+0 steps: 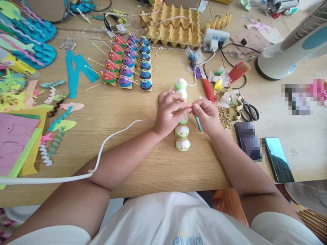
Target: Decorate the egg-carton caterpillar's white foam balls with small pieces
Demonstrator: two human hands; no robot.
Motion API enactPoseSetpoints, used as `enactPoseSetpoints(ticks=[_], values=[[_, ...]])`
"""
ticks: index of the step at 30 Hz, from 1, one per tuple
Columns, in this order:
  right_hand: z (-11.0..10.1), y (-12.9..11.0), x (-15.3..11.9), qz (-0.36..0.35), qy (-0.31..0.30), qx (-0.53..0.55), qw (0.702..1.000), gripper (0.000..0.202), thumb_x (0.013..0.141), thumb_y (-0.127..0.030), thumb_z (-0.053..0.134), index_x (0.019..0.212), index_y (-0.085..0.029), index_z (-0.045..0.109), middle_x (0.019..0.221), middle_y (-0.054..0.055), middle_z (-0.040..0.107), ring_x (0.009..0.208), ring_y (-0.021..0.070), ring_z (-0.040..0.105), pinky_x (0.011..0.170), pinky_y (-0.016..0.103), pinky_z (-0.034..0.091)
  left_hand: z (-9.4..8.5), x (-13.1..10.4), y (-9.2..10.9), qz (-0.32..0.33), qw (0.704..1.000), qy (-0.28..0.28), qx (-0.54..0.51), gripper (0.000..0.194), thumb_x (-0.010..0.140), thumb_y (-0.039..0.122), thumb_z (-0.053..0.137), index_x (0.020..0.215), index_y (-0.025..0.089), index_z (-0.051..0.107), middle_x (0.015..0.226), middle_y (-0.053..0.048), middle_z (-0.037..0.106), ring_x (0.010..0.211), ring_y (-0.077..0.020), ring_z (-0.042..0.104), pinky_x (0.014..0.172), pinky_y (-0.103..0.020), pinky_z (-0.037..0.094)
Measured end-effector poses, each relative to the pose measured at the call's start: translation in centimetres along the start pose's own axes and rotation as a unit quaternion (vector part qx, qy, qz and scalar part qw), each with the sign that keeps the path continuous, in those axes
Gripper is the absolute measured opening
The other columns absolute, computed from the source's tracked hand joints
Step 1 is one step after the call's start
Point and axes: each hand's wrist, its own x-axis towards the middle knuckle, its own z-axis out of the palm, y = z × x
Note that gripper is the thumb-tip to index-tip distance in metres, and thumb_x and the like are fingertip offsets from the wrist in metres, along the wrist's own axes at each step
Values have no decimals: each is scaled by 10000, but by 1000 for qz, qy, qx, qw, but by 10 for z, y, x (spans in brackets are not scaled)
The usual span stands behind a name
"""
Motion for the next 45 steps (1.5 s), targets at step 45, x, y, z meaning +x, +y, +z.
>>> enactPoseSetpoints(ticks=[45], values=[[-11,5,10,83,70,139,984,532,682,-599,982,784,-238,604,696,-56,609,603,69,493,501,209,359,1,4,-8,-88,989,88,-75,418,1047,688,552,1057,334,774,1064,-27,760,1133,-243,702,1126,-510,512]])
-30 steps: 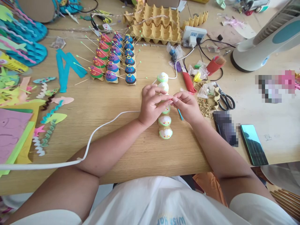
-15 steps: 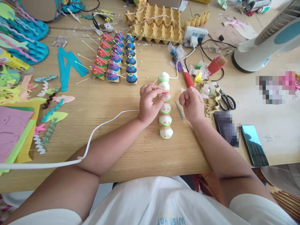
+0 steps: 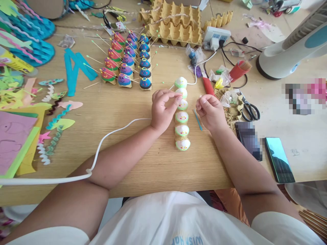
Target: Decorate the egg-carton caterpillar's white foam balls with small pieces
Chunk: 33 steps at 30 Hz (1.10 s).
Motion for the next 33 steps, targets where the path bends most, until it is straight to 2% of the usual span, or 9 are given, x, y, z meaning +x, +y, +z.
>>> enactPoseSetpoints(ticks=[5,8,12,19,25,33], values=[[-1,3,2,-10,-2,-28,1000,622,695,-671,943,760,-254,486,647,-74,539,561,81,445,481,226,346,2,1,-3,-21,1000,15,-2,544,1005,792,533,1034,299,762,1062,-37,787,1117,-227,716,1095,-514,556],[-1,2,2,-14,0,-48,999,650,790,-797,798,725,-255,445,621,-64,494,534,90,408,462,247,322,3,2,-4,-27,999,22,-18,545,990,803,558,1009,294,752,1056,-40,795,1098,-216,720,1097,-534,565],[0,2,1,-23,-4,-78,997,701,879,-896,585,661,-255,406,561,-53,435,504,102,380,450,272,309,5,1,-5,-24,997,50,-57,457,990,724,653,989,282,768,1031,-34,802,1066,-217,735,1072,-563,570],[1,2,-1,-8,-34,-74,997,600,775,-814,800,762,-244,614,664,-38,596,588,98,531,506,247,407,6,0,-7,-25,999,34,-32,345,1033,608,649,1023,286,774,1067,-31,807,1100,-211,735,1053,-436,562],[4,1,-1,4,-37,-76,996,668,844,-889,647,697,-241,574,545,-39,536,496,100,478,437,250,322,6,0,-8,-29,999,34,-28,306,1036,565,663,1014,282,779,1058,-36,801,1094,-207,722,1056,-408,552],[4,-2,-3,28,-45,-89,995,705,879,-933,520,743,-246,597,593,-19,575,517,111,511,449,261,351,6,0,-6,-36,999,29,-23,326,1033,588,655,1019,288,782,1052,-34,795,1087,-213,722,1046,-409,555]])
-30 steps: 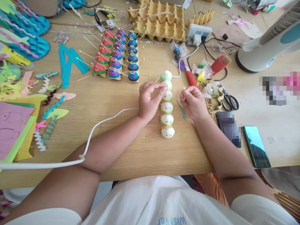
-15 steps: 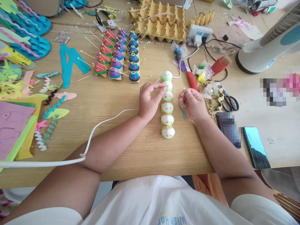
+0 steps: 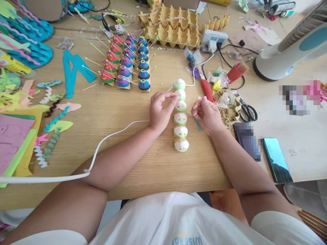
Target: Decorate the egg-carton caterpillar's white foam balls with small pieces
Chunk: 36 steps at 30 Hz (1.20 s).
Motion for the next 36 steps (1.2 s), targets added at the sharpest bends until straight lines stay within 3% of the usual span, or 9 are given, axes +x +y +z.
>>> enactPoseSetpoints(ticks=[5,7,13,22,25,28,36], values=[[-3,4,1,-21,-15,46,999,553,725,-743,889,834,-247,671,683,-44,653,589,92,541,511,232,396,0,0,-1,4,1000,-4,13,326,1043,583,642,1020,286,774,1052,-32,794,1082,-205,721,1047,-391,545],[-3,5,1,-25,-13,40,999,514,698,-664,949,823,-240,685,672,-51,660,592,87,547,550,234,425,0,0,-1,2,1000,0,3,330,1036,589,651,1014,284,776,1045,-32,796,1078,-207,721,1041,-391,546],[-3,3,-4,-96,-13,-91,991,451,831,-663,852,779,-240,706,671,-19,690,597,112,561,590,279,435,1,0,0,-8,1000,0,2,318,1037,576,656,1007,283,776,1049,-31,794,1081,-205,718,1040,-386,543],[-3,0,-11,-224,-20,-293,929,612,1011,-714,576,660,-220,663,625,21,640,589,130,531,583,321,386,0,0,-2,-17,999,4,-40,292,1007,560,712,1002,278,787,1042,-25,798,1082,-206,718,1070,-384,514],[-4,-3,-12,-246,-31,-298,922,641,1057,-658,530,624,-207,674,583,20,625,554,117,536,584,317,396,0,0,-1,-24,999,4,-45,300,1001,572,716,987,282,789,1034,-25,796,1082,-208,715,1065,-381,513],[-5,-3,-13,-229,-26,-275,934,656,1066,-648,522,618,-206,708,560,16,622,523,110,538,564,308,401,0,0,0,-24,998,7,-50,310,998,583,715,979,283,790,1030,-24,796,1075,-207,714,1061,-383,512],[-5,2,-6,-142,-1,-155,978,544,928,-746,687,807,-227,799,639,2,674,582,121,554,573,288,446,1,0,-2,-25,997,12,-65,336,985,607,724,981,279,798,1027,-25,795,1067,-209,713,1050,-386,514]])
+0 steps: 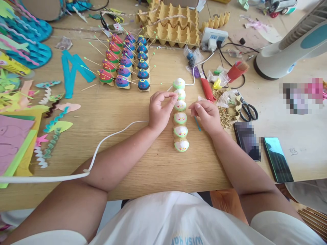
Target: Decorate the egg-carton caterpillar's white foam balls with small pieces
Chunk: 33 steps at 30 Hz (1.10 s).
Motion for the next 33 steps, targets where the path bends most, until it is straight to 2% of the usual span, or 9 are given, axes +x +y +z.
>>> enactPoseSetpoints(ticks=[5,8,12,15,18,22,28,33], values=[[1,4,2,19,16,27,999,490,845,-721,804,857,-231,804,625,-13,672,565,116,541,556,285,440,1,0,-1,0,1000,0,-9,339,990,604,719,976,274,796,1020,-25,789,1056,-206,710,1033,-379,520],[1,3,1,24,41,11,999,549,884,-766,727,766,-231,762,582,-12,641,532,114,501,530,289,393,1,0,-2,-4,1000,3,-10,323,985,595,730,981,280,800,1026,-22,788,1065,-206,708,1046,-384,514],[-1,3,3,21,54,18,998,661,945,-789,624,594,-229,612,513,-23,520,495,108,404,525,308,328,1,0,-2,-12,1000,6,-14,315,974,592,747,977,282,803,1017,-24,788,1053,-210,707,1054,-399,510],[-2,7,5,16,59,72,996,699,955,-801,596,554,-234,517,498,-32,423,493,111,350,530,320,276,1,0,-1,-17,1000,4,-15,333,972,611,740,973,284,801,1022,-28,787,1061,-213,705,1057,-405,513],[0,8,6,27,41,156,986,667,961,-776,609,578,-241,494,492,-44,367,487,114,314,526,320,236,1,0,-1,-22,1000,3,-15,352,969,630,734,970,285,798,1026,-31,786,1070,-214,705,1065,-410,512],[1,2,7,45,10,212,976,599,934,-734,668,618,-248,520,497,-46,384,488,120,314,520,317,222,1,0,-2,-22,1000,3,-15,382,960,659,728,972,284,797,1022,-32,788,1064,-216,704,1061,-415,513],[1,-4,6,65,6,207,976,525,878,-723,732,724,-253,554,547,-45,453,518,127,346,521,306,229,1,-1,-2,-16,1000,0,-20,402,964,682,707,975,289,790,1033,-23,791,1077,-217,709,1069,-419,516],[1,2,6,57,7,200,978,511,860,-687,781,736,-251,544,552,-58,475,512,112,331,517,296,206,1,-1,-2,-20,1000,-1,-11,408,968,684,700,975,286,790,1035,-27,791,1074,-220,713,1062,-417,527]])
